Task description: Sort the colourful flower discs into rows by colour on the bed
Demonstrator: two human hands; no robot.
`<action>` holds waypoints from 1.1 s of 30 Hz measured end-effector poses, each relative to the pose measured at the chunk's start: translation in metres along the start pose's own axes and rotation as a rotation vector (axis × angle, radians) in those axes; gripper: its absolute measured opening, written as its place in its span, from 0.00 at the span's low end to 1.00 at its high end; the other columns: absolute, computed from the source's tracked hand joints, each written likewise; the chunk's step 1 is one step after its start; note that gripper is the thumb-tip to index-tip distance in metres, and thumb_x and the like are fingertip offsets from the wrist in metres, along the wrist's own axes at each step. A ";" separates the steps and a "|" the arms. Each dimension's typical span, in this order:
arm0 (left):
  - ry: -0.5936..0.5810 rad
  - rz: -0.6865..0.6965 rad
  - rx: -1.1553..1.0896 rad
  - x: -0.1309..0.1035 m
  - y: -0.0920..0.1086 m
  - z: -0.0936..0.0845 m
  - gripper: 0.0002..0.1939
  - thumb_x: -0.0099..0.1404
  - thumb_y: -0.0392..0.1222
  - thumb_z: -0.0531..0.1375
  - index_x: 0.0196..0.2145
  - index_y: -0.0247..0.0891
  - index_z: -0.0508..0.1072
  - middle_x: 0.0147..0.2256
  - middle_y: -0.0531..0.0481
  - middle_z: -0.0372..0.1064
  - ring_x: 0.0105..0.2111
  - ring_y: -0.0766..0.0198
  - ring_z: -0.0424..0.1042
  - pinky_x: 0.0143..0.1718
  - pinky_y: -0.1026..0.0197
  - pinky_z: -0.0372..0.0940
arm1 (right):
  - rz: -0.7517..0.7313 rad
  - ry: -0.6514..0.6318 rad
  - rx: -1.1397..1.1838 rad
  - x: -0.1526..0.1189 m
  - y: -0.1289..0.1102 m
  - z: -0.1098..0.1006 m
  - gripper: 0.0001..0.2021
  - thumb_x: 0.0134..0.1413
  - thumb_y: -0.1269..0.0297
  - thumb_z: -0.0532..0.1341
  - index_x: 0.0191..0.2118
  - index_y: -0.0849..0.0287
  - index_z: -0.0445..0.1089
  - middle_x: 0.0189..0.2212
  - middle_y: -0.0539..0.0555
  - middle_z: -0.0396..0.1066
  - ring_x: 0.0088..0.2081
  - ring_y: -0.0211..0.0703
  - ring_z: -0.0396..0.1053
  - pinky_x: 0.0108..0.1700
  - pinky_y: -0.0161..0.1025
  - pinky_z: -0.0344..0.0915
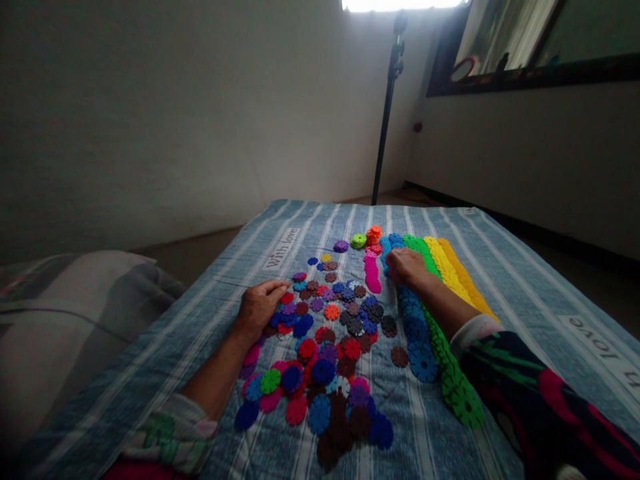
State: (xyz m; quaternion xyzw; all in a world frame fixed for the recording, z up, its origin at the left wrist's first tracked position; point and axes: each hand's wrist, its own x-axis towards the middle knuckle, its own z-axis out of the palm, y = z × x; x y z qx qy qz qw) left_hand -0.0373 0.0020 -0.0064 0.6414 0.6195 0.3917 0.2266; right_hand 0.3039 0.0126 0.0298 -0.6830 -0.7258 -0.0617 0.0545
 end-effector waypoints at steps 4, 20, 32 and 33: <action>-0.015 -0.015 0.000 0.000 0.001 0.000 0.15 0.57 0.43 0.56 0.37 0.37 0.80 0.37 0.48 0.79 0.41 0.58 0.75 0.46 0.61 0.67 | -0.020 -0.033 -0.057 -0.004 -0.003 -0.007 0.09 0.50 0.67 0.63 0.39 0.57 0.76 0.40 0.57 0.75 0.45 0.49 0.70 0.38 0.35 0.60; -0.012 -0.023 0.012 -0.003 0.004 0.000 0.14 0.58 0.40 0.56 0.37 0.38 0.80 0.37 0.49 0.79 0.39 0.59 0.76 0.46 0.60 0.67 | -0.343 -0.064 0.081 -0.011 -0.137 -0.032 0.12 0.62 0.62 0.55 0.35 0.55 0.76 0.38 0.55 0.74 0.42 0.43 0.69 0.37 0.34 0.58; -0.012 0.020 -0.020 -0.003 0.001 0.003 0.14 0.58 0.36 0.56 0.38 0.39 0.80 0.39 0.48 0.79 0.42 0.60 0.76 0.49 0.60 0.67 | -0.199 -0.050 0.171 0.003 -0.194 -0.001 0.14 0.58 0.57 0.59 0.41 0.60 0.77 0.43 0.61 0.72 0.49 0.52 0.65 0.48 0.42 0.59; -0.012 0.019 -0.023 -0.004 0.000 0.003 0.14 0.58 0.35 0.56 0.38 0.38 0.80 0.39 0.48 0.79 0.42 0.60 0.76 0.49 0.61 0.67 | -0.183 -0.050 0.184 0.003 -0.193 -0.001 0.13 0.57 0.57 0.60 0.41 0.60 0.77 0.44 0.61 0.72 0.49 0.52 0.65 0.48 0.42 0.59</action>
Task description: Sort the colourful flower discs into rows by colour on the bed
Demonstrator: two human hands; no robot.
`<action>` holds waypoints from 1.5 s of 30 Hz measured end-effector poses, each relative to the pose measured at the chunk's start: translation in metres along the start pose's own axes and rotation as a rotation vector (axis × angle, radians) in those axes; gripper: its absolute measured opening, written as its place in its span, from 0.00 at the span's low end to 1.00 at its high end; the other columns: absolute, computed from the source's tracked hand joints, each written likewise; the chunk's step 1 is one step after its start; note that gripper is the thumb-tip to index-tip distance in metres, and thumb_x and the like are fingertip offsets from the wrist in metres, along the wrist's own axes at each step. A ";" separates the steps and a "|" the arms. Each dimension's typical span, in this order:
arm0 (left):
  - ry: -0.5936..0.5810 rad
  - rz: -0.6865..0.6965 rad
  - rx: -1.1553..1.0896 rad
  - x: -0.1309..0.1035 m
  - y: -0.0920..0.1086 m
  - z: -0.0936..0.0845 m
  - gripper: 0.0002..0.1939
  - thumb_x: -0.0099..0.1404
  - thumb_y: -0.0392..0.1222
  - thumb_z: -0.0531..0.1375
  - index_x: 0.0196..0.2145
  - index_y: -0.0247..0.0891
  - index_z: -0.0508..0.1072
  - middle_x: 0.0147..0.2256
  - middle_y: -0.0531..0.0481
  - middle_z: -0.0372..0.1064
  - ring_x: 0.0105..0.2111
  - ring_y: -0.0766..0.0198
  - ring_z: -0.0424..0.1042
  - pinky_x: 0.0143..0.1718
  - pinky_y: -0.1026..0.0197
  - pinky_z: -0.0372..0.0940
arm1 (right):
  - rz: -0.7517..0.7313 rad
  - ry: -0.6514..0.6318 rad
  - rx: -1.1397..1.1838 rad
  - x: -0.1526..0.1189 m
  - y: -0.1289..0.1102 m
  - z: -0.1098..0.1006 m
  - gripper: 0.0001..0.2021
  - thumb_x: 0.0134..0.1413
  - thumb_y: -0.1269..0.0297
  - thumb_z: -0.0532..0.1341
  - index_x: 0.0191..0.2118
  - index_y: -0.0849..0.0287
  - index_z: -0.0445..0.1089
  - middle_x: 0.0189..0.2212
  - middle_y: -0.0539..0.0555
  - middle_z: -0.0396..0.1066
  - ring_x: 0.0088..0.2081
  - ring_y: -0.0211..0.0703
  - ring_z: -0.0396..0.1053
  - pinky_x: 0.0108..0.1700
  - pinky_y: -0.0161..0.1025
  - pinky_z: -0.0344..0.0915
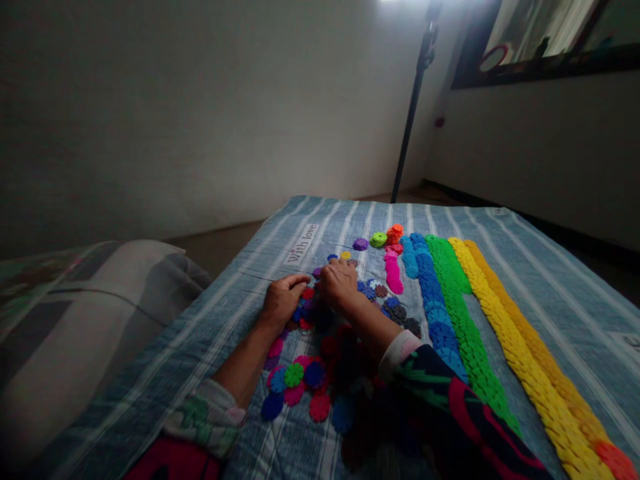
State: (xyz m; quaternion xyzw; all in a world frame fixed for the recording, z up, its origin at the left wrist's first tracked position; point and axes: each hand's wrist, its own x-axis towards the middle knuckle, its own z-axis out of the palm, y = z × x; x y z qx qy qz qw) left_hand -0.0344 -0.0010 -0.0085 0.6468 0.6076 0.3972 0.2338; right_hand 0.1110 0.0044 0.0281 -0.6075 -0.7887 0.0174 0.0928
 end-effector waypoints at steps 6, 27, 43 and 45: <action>-0.004 -0.026 -0.011 -0.003 -0.001 -0.001 0.16 0.55 0.32 0.56 0.40 0.39 0.79 0.40 0.50 0.78 0.42 0.62 0.76 0.50 0.61 0.67 | 0.120 0.005 0.118 0.004 0.016 0.001 0.12 0.50 0.61 0.62 0.40 0.58 0.77 0.41 0.59 0.74 0.44 0.50 0.70 0.39 0.37 0.61; -0.015 -0.006 0.055 -0.005 0.006 -0.004 0.13 0.54 0.32 0.61 0.38 0.36 0.79 0.39 0.47 0.78 0.41 0.60 0.76 0.49 0.59 0.68 | 0.188 0.092 0.793 0.008 0.047 -0.005 0.08 0.44 0.69 0.63 0.32 0.63 0.80 0.23 0.50 0.75 0.24 0.36 0.69 0.26 0.30 0.61; 0.035 -0.028 0.055 -0.004 0.003 -0.003 0.17 0.55 0.27 0.55 0.37 0.38 0.79 0.35 0.51 0.79 0.36 0.63 0.76 0.43 0.63 0.69 | 0.150 0.181 0.697 -0.001 0.045 -0.008 0.10 0.49 0.70 0.58 0.32 0.63 0.77 0.24 0.51 0.73 0.29 0.39 0.71 0.29 0.31 0.60; 0.040 -0.032 0.053 -0.004 0.003 -0.003 0.17 0.54 0.27 0.55 0.37 0.38 0.79 0.35 0.51 0.78 0.35 0.64 0.76 0.43 0.63 0.70 | 0.098 0.158 0.644 -0.005 0.037 -0.012 0.10 0.49 0.71 0.58 0.30 0.61 0.77 0.24 0.50 0.73 0.30 0.40 0.71 0.30 0.30 0.59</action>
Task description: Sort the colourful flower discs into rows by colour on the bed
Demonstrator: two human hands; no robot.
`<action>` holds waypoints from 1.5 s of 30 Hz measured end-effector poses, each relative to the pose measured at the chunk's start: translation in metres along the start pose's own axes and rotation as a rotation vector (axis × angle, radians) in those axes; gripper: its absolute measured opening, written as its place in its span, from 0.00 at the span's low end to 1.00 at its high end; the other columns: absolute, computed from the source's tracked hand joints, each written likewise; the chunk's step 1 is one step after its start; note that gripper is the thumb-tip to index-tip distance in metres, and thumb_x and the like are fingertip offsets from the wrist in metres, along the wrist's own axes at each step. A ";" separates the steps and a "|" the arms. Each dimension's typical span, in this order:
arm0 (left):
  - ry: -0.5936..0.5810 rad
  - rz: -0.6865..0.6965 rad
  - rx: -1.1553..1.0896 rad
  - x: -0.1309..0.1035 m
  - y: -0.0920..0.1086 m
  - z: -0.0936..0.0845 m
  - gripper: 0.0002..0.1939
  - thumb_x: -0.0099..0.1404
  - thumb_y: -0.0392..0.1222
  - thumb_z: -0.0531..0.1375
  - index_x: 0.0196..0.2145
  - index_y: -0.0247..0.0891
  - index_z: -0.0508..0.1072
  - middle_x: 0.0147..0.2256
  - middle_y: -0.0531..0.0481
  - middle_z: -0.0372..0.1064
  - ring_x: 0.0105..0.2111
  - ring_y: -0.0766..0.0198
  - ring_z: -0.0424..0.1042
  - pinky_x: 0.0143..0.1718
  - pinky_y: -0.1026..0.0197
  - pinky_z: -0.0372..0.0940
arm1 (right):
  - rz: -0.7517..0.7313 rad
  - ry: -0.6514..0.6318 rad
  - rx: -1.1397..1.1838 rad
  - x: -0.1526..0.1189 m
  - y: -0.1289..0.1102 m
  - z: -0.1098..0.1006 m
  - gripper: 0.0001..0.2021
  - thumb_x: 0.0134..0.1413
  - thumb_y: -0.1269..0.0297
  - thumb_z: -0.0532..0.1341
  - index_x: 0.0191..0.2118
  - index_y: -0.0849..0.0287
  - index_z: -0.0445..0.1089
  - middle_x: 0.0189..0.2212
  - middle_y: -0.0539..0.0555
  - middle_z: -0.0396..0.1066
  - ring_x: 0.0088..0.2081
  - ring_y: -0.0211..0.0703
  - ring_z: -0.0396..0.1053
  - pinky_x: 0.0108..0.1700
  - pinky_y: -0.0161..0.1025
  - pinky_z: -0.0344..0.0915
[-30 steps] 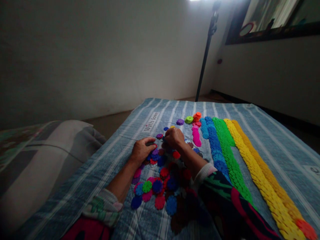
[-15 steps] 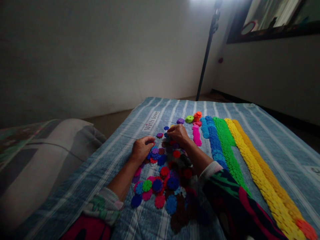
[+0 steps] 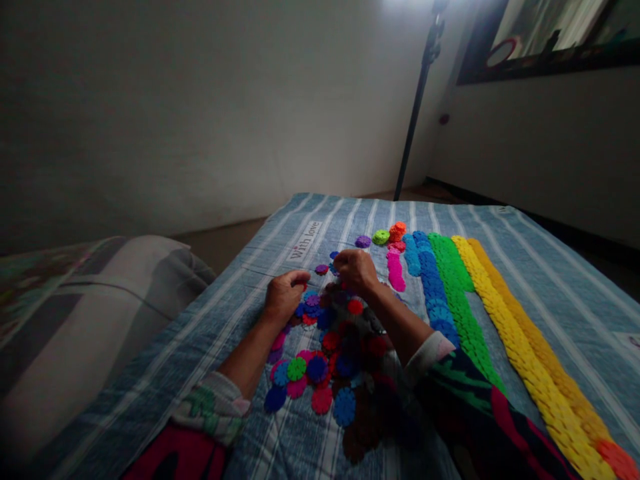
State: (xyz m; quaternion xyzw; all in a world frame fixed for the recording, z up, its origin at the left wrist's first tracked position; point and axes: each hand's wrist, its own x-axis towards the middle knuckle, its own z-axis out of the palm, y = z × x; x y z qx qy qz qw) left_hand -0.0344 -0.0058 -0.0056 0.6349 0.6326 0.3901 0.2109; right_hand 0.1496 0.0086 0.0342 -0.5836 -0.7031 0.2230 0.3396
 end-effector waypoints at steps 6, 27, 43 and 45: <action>0.001 0.028 -0.006 0.001 -0.001 0.000 0.17 0.55 0.27 0.54 0.37 0.37 0.79 0.35 0.51 0.78 0.36 0.63 0.76 0.43 0.62 0.69 | -0.094 -0.163 -0.153 -0.004 -0.020 0.018 0.10 0.48 0.72 0.59 0.30 0.59 0.79 0.25 0.51 0.74 0.32 0.41 0.72 0.31 0.31 0.58; -0.020 0.039 -0.029 0.002 -0.001 -0.001 0.17 0.52 0.28 0.54 0.35 0.37 0.79 0.34 0.52 0.78 0.37 0.63 0.75 0.45 0.64 0.67 | -0.145 -0.513 -0.570 -0.012 -0.058 0.019 0.14 0.49 0.71 0.61 0.43 0.60 0.77 0.39 0.61 0.77 0.42 0.50 0.75 0.37 0.35 0.66; -0.020 0.050 0.005 0.005 -0.002 -0.001 0.18 0.53 0.30 0.54 0.37 0.37 0.80 0.36 0.51 0.79 0.38 0.62 0.76 0.46 0.63 0.68 | -0.181 -0.355 -0.518 -0.004 -0.039 -0.007 0.09 0.48 0.66 0.65 0.37 0.56 0.78 0.32 0.50 0.76 0.34 0.38 0.72 0.30 0.29 0.58; -0.014 0.035 0.021 0.006 -0.002 0.000 0.17 0.53 0.29 0.54 0.37 0.36 0.80 0.36 0.50 0.79 0.39 0.62 0.76 0.46 0.63 0.68 | -0.115 -0.266 -0.545 0.001 -0.019 -0.035 0.10 0.48 0.68 0.64 0.39 0.58 0.78 0.33 0.50 0.76 0.34 0.39 0.72 0.29 0.30 0.57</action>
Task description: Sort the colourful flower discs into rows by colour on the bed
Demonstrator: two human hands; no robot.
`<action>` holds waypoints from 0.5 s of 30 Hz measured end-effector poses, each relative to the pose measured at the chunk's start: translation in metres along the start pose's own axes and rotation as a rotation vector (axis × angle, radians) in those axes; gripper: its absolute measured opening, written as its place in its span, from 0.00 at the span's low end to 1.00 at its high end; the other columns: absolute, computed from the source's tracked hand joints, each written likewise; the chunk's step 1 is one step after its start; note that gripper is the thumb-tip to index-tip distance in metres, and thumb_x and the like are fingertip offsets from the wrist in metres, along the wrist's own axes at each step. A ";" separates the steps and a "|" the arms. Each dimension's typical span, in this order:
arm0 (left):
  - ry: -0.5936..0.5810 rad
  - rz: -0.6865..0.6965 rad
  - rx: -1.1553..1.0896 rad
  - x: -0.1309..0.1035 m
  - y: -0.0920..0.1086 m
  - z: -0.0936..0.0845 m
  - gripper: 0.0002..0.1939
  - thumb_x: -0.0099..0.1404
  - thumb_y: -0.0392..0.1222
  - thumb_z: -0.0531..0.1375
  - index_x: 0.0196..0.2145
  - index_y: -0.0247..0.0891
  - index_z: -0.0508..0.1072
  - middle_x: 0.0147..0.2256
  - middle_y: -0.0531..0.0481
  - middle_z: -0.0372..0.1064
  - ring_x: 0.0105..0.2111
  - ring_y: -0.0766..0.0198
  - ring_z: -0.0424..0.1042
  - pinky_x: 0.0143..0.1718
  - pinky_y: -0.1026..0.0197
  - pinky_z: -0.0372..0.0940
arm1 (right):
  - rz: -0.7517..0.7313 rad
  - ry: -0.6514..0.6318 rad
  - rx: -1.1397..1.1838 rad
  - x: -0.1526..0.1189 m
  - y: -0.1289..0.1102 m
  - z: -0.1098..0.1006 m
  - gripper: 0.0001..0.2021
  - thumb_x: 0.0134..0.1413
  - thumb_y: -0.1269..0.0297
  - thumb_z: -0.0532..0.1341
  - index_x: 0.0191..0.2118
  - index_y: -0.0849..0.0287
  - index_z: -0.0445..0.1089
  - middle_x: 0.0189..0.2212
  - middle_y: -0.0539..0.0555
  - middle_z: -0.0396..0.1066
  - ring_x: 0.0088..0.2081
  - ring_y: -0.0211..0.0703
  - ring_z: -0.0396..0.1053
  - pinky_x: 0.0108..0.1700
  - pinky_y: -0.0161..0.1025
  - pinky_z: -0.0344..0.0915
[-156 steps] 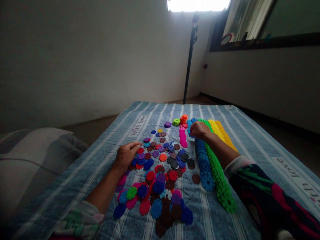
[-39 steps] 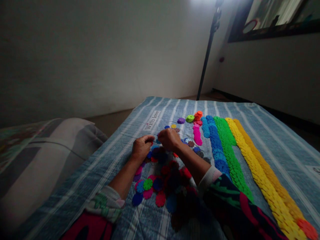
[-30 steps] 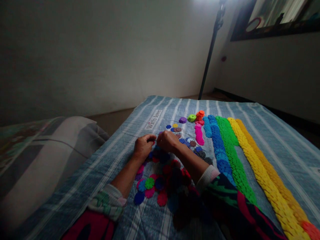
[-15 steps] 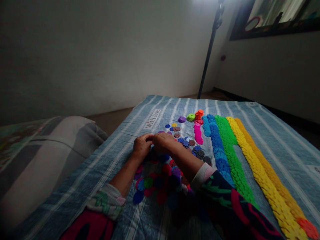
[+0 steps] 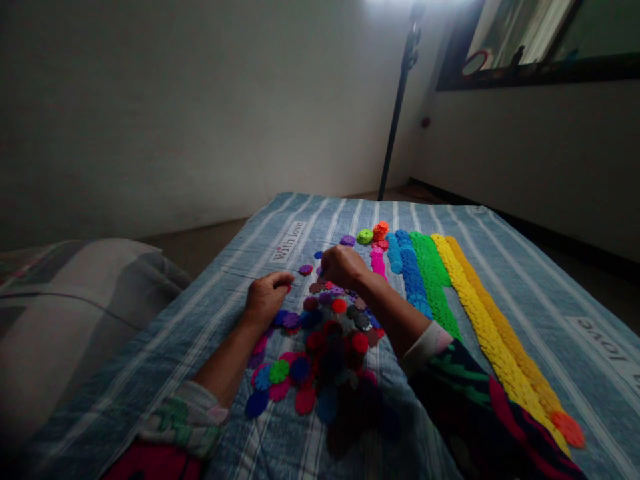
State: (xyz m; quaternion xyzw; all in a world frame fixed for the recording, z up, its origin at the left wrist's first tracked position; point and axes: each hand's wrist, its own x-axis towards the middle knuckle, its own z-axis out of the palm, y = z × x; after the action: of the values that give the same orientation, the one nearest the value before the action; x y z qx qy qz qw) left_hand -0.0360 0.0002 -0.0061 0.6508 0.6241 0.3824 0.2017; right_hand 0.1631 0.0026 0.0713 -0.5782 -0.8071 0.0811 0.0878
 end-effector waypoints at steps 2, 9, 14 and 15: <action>-0.005 -0.004 0.011 0.000 0.000 0.001 0.17 0.53 0.29 0.55 0.37 0.37 0.80 0.36 0.50 0.79 0.40 0.62 0.76 0.46 0.64 0.68 | 0.094 0.036 -0.035 -0.006 0.038 -0.013 0.10 0.47 0.70 0.64 0.38 0.60 0.78 0.32 0.52 0.76 0.35 0.41 0.72 0.29 0.31 0.57; 0.005 0.003 0.012 0.000 -0.001 0.000 0.17 0.53 0.29 0.55 0.36 0.38 0.80 0.37 0.52 0.79 0.40 0.61 0.76 0.46 0.64 0.68 | 0.288 0.009 -0.114 -0.033 0.126 -0.018 0.09 0.42 0.73 0.64 0.33 0.59 0.79 0.29 0.53 0.76 0.33 0.42 0.72 0.29 0.31 0.57; -0.004 0.001 0.022 0.002 -0.001 -0.001 0.17 0.53 0.30 0.55 0.36 0.37 0.80 0.36 0.51 0.79 0.40 0.61 0.76 0.46 0.64 0.68 | 0.295 -0.029 -0.135 -0.036 0.134 -0.008 0.12 0.44 0.74 0.63 0.35 0.56 0.79 0.32 0.52 0.77 0.36 0.41 0.73 0.31 0.29 0.57; -0.002 0.004 0.024 0.002 -0.001 -0.001 0.17 0.53 0.30 0.55 0.36 0.37 0.80 0.36 0.51 0.79 0.40 0.61 0.76 0.46 0.64 0.69 | 0.295 -0.032 -0.141 -0.035 0.134 -0.007 0.12 0.44 0.74 0.62 0.36 0.56 0.79 0.33 0.52 0.77 0.37 0.41 0.73 0.31 0.29 0.58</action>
State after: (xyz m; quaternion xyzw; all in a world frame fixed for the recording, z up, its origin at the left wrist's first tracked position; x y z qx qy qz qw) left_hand -0.0376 0.0020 -0.0051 0.6547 0.6273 0.3747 0.1939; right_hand 0.2991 0.0119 0.0457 -0.6937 -0.7185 0.0453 0.0214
